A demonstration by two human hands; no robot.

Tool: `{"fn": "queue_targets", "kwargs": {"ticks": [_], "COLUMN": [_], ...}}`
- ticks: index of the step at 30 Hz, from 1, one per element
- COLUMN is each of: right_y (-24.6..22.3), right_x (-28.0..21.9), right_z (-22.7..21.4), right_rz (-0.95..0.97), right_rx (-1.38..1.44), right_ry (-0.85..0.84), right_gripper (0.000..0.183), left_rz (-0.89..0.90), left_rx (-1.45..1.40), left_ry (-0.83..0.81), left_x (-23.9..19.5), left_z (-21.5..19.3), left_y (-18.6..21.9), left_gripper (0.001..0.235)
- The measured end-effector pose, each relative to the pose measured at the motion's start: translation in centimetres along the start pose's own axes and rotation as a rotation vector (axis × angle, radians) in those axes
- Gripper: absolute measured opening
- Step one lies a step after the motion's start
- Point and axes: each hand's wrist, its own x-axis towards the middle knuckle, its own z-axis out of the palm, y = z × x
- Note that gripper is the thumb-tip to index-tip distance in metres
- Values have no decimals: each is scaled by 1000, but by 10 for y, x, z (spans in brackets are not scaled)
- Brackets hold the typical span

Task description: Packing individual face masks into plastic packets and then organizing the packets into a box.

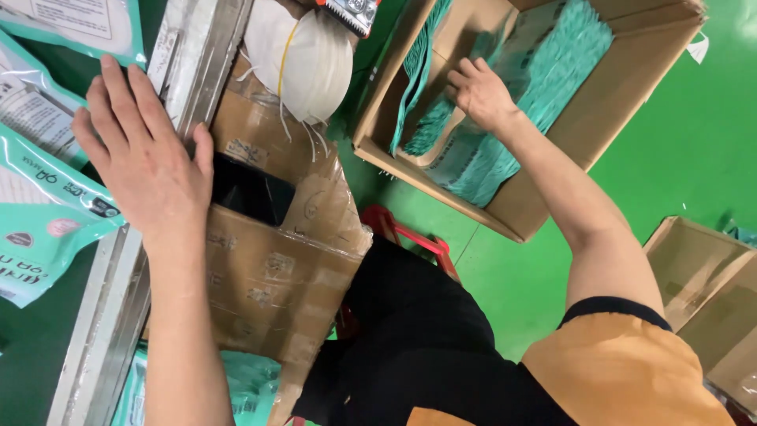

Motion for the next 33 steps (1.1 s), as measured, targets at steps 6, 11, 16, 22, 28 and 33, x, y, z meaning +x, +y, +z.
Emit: {"fn": "queue_targets", "kwargs": {"ticks": [6,11,16,22,28,33], "right_y": [2,0,1,19,19,33], "right_x": [38,66,80,85,84,97], "right_z": [-18,-13,-17,-4,122,165], "right_rz": [-65,-223,-422,-619,-280,-567], "right_rx": [-100,-256,-285,-378,-3233,-3004], "right_ry": [227,236,186,-92,391,207], "right_gripper": [64,63,36,20,27,35], "left_rz": [-5,-32,-23,-31,-14,-29], "left_rx": [3,-18,-1,-8,2,1], "left_ry": [3,-16,-11,-12,7,17], "left_x": [1,2,3,4,1,4], "left_z": [-2,-3,-3,-4,2,1], "left_y": [2,4,4,5,1,2], "left_gripper": [74,79,73,78,73,75]}}
